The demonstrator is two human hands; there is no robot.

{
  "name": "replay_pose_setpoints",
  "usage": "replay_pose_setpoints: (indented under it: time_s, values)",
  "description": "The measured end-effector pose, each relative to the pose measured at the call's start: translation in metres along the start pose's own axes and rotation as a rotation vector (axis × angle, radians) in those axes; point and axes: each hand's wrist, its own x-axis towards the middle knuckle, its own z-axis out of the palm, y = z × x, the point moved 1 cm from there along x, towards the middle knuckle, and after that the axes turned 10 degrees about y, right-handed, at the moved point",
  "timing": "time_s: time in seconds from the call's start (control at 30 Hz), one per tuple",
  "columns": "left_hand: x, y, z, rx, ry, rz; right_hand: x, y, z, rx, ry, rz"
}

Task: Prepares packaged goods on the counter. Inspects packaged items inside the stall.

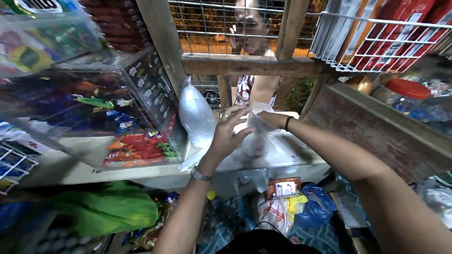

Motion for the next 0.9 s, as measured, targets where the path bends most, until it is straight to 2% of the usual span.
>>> replay_pose_setpoints:
  time_s: [0.1,0.17,0.23,0.27,0.4,0.5,0.57,0.67,0.77,0.8,0.9]
  values:
    - [-0.032,-0.036,0.011,-0.049,-0.043,-0.417,-0.002,0.025,0.023,0.168,0.095,0.042]
    - [-0.049,-0.057,0.021,-0.066,-0.095,-0.624,0.008,0.066,0.065,0.290,0.317,-0.096]
    - [-0.056,-0.066,0.032,-0.128,-0.079,-0.741,0.008,0.046,0.055,0.314,0.172,0.204]
    - [-0.055,-0.070,0.037,-0.170,-0.036,-0.778,0.009,0.042,0.054,0.328,0.145,0.255]
    - [-0.036,-0.069,0.052,-0.132,-0.019,-0.762,0.018,0.052,0.069,0.342,0.206,0.168]
    - [-0.024,-0.064,0.061,-0.053,0.055,-0.766,0.018,0.048,0.071,0.069,0.221,0.150]
    - [-0.018,-0.061,0.061,-0.040,0.086,-0.751,0.011,0.038,0.060,0.006,0.210,0.139]
    - [-0.018,-0.061,0.054,-0.046,0.161,-0.708,0.010,0.055,0.066,0.079,0.213,-0.003]
    - [-0.020,-0.068,0.049,-0.076,0.243,-0.704,0.015,0.069,0.086,-0.005,0.252,-0.105]
    - [-0.021,-0.067,0.049,-0.079,0.247,-0.697,0.015,0.069,0.089,-0.026,0.250,-0.063]
    - [-0.027,-0.059,0.052,-0.056,0.161,-0.651,0.002,0.019,0.050,-0.089,0.038,0.218]
